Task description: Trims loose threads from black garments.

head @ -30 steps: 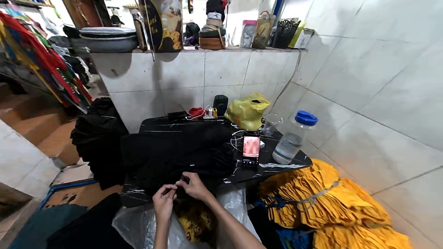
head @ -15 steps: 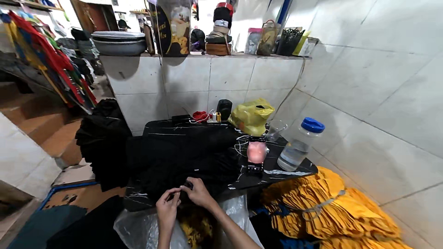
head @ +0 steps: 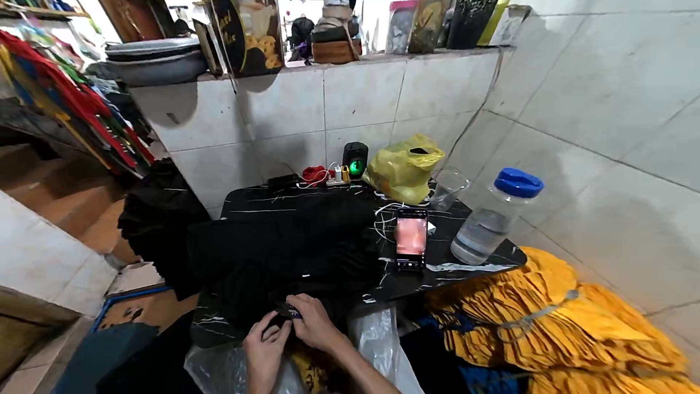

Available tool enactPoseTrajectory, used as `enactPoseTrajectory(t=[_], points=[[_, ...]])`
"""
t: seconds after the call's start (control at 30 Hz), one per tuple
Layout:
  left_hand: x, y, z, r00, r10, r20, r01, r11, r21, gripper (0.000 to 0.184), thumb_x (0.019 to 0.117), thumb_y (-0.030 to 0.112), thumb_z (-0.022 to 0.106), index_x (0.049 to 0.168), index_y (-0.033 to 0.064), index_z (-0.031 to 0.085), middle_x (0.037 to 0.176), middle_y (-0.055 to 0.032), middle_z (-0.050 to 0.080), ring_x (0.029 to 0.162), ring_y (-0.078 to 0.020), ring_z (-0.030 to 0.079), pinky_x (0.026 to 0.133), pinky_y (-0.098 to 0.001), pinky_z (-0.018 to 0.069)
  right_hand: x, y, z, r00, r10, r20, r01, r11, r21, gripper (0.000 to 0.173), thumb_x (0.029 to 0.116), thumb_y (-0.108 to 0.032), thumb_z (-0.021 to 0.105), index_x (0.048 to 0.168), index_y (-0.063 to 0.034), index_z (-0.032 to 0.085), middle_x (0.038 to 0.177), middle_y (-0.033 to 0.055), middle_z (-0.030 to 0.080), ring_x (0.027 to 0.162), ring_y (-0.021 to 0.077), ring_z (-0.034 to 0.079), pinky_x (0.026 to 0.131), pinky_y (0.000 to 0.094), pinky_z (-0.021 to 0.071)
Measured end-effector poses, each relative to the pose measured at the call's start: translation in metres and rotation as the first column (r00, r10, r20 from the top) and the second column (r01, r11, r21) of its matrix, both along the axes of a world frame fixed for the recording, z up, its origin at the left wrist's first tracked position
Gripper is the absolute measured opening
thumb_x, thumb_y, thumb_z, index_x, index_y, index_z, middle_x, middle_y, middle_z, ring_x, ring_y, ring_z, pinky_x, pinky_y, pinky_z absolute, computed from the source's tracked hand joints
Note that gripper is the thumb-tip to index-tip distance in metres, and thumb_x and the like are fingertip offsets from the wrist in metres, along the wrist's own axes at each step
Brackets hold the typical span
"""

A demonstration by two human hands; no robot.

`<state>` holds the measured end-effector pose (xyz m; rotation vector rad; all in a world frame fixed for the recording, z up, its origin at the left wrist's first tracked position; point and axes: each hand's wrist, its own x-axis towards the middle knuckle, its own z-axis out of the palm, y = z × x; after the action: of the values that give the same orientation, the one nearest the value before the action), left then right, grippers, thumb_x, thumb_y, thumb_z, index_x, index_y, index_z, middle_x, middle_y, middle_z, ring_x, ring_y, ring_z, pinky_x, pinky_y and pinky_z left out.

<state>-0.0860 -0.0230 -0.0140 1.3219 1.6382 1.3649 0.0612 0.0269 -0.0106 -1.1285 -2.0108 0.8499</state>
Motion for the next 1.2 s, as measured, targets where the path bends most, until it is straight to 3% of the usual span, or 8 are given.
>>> enactPoseTrajectory(t=[0.13, 0.23, 0.3, 0.43, 0.57, 0.77, 0.97, 1.2], points=[[-0.001, 0.001, -0.008, 0.985, 0.011, -0.174, 0.017, 0.987, 0.16, 0.017, 0.0777, 0.014, 0.083, 0.093, 0.0074, 0.081, 0.096, -0.007, 0.077, 0.091, -0.0126, 0.074, 0.08, -0.0265, 0.0627, 0.006, -0.009, 0.0, 0.991, -0.027, -0.133, 0.02, 0.999, -0.051, 0.026, 0.0962, -0.009, 0.057, 0.118, -0.0045, 0.07, 0.115, 0.0163, 0.066, 0.105, 0.0269, 0.066, 0.092, 0.0448, 0.055], [0.0, -0.003, -0.015, 0.965, 0.056, -0.256, 0.008, 0.97, 0.242, 0.013, 0.078, 0.009, 0.078, 0.088, 0.0015, 0.08, 0.094, -0.014, 0.076, 0.094, -0.0194, 0.073, 0.088, -0.0325, 0.0607, 0.011, -0.014, 0.006, 0.994, -0.002, -0.109, -0.007, 0.997, -0.077, 0.024, 0.0946, -0.009, 0.061, 0.116, -0.0075, 0.072, 0.12, 0.0128, 0.067, 0.108, 0.024, 0.066, 0.093, 0.0445, 0.0557], [-0.002, -0.004, -0.02, 0.97, 0.078, -0.228, -0.019, 0.968, 0.25, 0.013, 0.0787, 0.004, 0.076, 0.09, -0.0023, 0.078, 0.095, -0.0156, 0.075, 0.093, -0.0153, 0.073, 0.085, -0.027, 0.0607, 0.013, -0.011, 0.008, 0.995, 0.04, -0.089, -0.045, 0.998, -0.052, 0.024, 0.0941, -0.012, 0.064, 0.116, -0.0126, 0.072, 0.116, 0.009, 0.069, 0.106, 0.0215, 0.067, 0.092, 0.044, 0.0562], [-0.002, -0.008, -0.011, 0.999, 0.013, -0.043, -0.005, 0.981, 0.192, 0.009, 0.088, -0.002, 0.069, 0.097, -0.0024, 0.071, 0.094, -0.0066, 0.073, 0.077, -0.0056, 0.07, 0.066, -0.0208, 0.0607, 0.009, 0.006, 0.014, 0.996, 0.086, 0.013, -0.084, 0.992, -0.092, 0.039, 0.0984, -0.037, 0.065, 0.137, -0.03, 0.066, 0.127, 0.0031, 0.069, 0.117, 0.0192, 0.065, 0.1, 0.048, 0.0528], [-0.004, -0.013, -0.006, 0.99, -0.036, 0.139, 0.009, 0.982, 0.188, 0.006, 0.0937, 0.001, 0.063, 0.098, 0.0, 0.068, 0.09, -0.0038, 0.069, 0.065, -0.0086, 0.065, 0.056, -0.0226, 0.0573, 0.004, 0.022, 0.011, 0.997, 0.075, 0.018, -0.07, 0.981, -0.178, 0.055, 0.0949, -0.064, 0.06, 0.137, -0.0284, 0.065, 0.12, 0.0043, 0.072, 0.114, 0.0199, 0.067, 0.102, 0.0495, 0.0513], [-0.017, -0.022, -0.006, 0.926, -0.15, 0.346, 0.102, 0.983, 0.152, 0.009, 0.0951, 0.001, 0.059, 0.103, -0.0009, 0.063, 0.101, -0.0088, 0.066, 0.084, -0.0169, 0.069, 0.069, -0.032, 0.0642, 0.031, 0.008, 0.011, 0.991, 0.128, -0.028, -0.131, 0.97, -0.203, 0.047, 0.0949, -0.057, 0.065, 0.118, -0.0168, 0.07, 0.09, 0.0032, 0.07, 0.083, 0.0165, 0.066, 0.081, 0.0429, 0.0554], [-0.023, -0.025, -0.008, 0.884, -0.174, 0.434, 0.122, 0.982, 0.145, 0.008, 0.0942, 0.004, 0.065, 0.102, 0.001, 0.064, 0.103, -0.0106, 0.066, 0.09, -0.021, 0.07, 0.074, -0.0375, 0.0654, 0.033, -0.013, 0.023, 0.944, 0.21, 0.253, -0.171, 0.971, -0.168, 0.046, 0.0967, -0.056, 0.062, 0.117, -0.0146, 0.068, 0.089, 0.0074, 0.07, 0.085, 0.0249, 0.068, 0.08, 0.0509, 0.0544], [-0.023, -0.025, -0.007, 0.889, -0.186, 0.418, 0.138, 0.98, 0.142, 0.01, 0.0953, 0.003, 0.063, 0.105, -0.0014, 0.063, 0.112, -0.0143, 0.067, 0.099, -0.0256, 0.072, 0.078, -0.0393, 0.0654, 0.026, -0.02, 0.016, 0.946, 0.15, 0.287, -0.141, 0.989, -0.052, 0.047, 0.1071, -0.053, 0.041, 0.112, -0.0159, 0.069, 0.086, 0.007, 0.072, 0.085, 0.0259, 0.071, 0.078, 0.0515, 0.0556]])
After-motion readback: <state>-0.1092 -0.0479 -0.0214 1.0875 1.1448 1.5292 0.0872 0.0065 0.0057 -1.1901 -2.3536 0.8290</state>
